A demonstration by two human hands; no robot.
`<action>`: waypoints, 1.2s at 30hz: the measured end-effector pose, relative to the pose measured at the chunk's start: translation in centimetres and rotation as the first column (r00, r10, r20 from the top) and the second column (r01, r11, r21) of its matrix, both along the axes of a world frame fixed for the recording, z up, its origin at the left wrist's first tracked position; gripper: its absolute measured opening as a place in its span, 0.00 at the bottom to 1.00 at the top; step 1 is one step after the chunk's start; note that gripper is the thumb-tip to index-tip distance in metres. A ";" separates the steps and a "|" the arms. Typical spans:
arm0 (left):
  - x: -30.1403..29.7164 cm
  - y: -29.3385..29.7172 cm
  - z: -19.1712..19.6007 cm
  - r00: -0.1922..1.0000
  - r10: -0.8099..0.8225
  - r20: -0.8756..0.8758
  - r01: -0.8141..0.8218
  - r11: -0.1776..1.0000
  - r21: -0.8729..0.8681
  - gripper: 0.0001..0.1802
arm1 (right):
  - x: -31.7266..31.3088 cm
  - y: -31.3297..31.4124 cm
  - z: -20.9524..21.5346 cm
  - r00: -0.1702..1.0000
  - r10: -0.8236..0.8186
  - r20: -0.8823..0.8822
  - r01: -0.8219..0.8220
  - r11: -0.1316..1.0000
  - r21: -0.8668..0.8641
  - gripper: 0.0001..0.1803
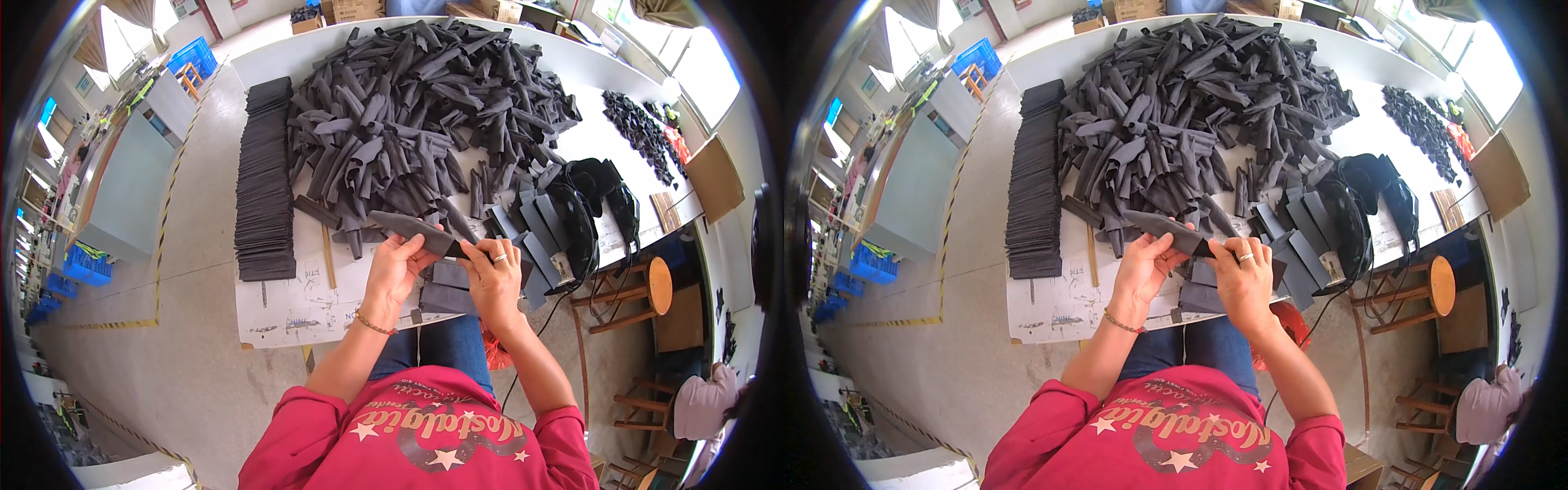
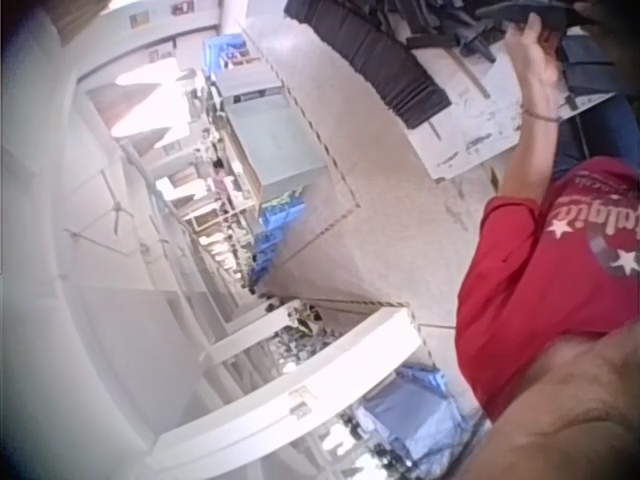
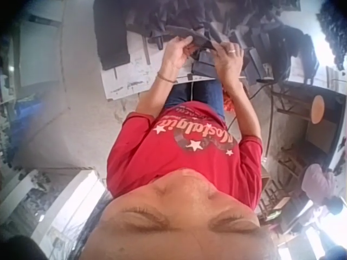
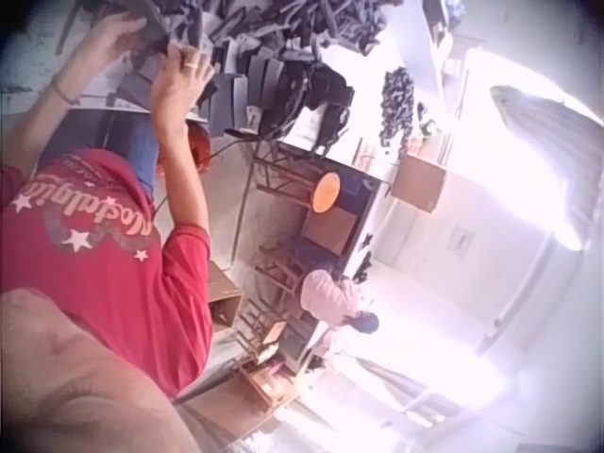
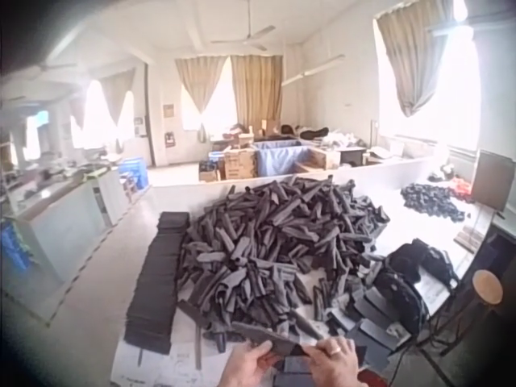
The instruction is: Manually inspecting and folding small grey foam or fabric components at a production workbench.
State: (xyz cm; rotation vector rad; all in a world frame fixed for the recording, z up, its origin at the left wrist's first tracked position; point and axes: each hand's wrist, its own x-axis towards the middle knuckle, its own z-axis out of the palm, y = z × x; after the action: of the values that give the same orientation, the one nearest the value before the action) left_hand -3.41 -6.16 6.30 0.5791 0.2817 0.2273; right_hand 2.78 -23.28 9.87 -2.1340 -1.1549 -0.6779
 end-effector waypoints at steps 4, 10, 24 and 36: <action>-0.4 -1.8 1.4 0.997 0.072 -0.005 -0.071 0.993 0.090 0.17 | -0.7 0.7 0.0 0.999 -0.037 0.037 0.037 0.999 -0.005 0.24; -0.2 -3.2 2.2 0.980 0.140 0.145 -0.154 0.983 0.096 0.17 | -2.6 2.2 -0.5 0.971 0.076 -0.228 -0.047 0.991 0.129 0.30; -0.1 -3.5 -0.5 0.975 0.133 0.179 -0.142 0.989 0.036 0.16 | -3.0 2.6 -1.0 0.945 0.168 -0.280 -0.160 0.986 0.049 0.20; -0.6 -1.9 -0.1 0.955 0.251 0.159 -0.253 0.967 -0.006 0.16 | -2.8 0.7 -0.5 0.927 0.197 -0.319 -0.194 0.980 0.040 0.12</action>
State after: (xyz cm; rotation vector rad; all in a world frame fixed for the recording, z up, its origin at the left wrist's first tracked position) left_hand -4.01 -8.01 6.21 0.5350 0.1990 0.5203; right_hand -0.06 -22.58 9.34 -1.9948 -1.1578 -0.2304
